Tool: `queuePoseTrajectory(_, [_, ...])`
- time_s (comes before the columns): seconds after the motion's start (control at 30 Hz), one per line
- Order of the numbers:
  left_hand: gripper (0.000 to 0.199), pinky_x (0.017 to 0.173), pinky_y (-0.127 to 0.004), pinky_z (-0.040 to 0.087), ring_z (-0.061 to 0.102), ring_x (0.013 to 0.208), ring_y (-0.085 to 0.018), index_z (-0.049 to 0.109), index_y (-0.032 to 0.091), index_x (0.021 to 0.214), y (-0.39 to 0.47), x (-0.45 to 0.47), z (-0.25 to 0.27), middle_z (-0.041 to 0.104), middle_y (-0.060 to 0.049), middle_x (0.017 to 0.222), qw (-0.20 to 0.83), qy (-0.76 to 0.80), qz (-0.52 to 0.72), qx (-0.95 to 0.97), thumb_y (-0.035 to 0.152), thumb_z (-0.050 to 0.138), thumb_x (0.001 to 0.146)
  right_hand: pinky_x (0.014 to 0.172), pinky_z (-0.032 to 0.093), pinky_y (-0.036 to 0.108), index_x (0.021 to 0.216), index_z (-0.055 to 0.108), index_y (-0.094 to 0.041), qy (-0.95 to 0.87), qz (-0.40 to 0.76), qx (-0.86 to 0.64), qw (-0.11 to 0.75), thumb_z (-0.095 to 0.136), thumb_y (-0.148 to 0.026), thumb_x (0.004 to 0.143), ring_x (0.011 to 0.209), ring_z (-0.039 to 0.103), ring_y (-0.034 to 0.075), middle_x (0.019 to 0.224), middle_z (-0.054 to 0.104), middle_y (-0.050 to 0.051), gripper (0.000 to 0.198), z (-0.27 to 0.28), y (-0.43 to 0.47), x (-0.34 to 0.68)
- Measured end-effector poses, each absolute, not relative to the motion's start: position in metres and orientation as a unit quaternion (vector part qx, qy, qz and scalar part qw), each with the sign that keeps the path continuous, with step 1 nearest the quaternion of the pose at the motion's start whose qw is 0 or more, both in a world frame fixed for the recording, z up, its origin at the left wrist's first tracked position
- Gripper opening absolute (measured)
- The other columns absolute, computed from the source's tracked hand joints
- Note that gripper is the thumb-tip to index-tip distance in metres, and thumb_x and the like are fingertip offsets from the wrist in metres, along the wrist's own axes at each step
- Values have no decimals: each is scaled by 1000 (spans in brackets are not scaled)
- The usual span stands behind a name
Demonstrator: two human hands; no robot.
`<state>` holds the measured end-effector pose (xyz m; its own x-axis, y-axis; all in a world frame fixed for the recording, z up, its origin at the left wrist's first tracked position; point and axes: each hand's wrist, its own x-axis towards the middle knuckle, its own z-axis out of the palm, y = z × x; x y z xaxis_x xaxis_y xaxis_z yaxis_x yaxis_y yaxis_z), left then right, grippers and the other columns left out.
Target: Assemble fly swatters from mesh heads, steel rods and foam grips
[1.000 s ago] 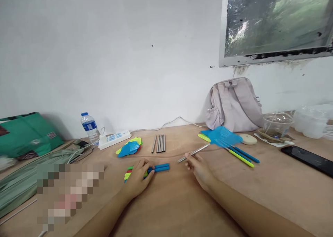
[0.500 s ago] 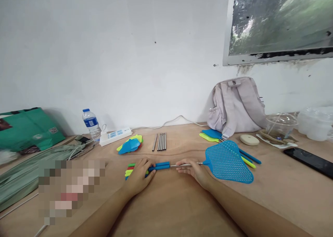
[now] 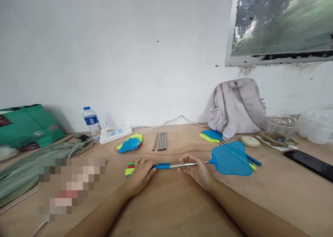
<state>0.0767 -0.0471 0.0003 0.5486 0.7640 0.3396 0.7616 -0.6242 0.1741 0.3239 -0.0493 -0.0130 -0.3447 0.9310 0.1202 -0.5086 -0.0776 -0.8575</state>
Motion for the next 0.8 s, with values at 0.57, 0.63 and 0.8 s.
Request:
queuePoseTrajectory(0.57, [23,68,-27,39,50,77,-17,47,20,87,-76,83,12,56,-4,84,135,404,150,892,35,29,88,36,28,21,67,51,-18,-521,600,-354,493,40,-44,68,38,45,11,47,50,-1,28,-14,-91,274])
queuePoseTrajectory(0.63, [22,66,-26,38,50,74,-16,46,20,86,-77,80,13,55,-3,81,150,410,146,888,36,30,88,39,30,21,65,51,-18,-551,566,-373,488,36,-43,73,39,45,10,46,50,-2,31,-16,-94,273])
queuePoseTrajectory(0.8, [29,62,-27,36,52,73,-19,48,20,85,-81,79,16,57,-4,81,127,425,121,888,41,27,88,37,31,20,60,49,-17,-556,597,-361,451,27,-49,76,36,48,10,47,55,1,42,-12,-102,270])
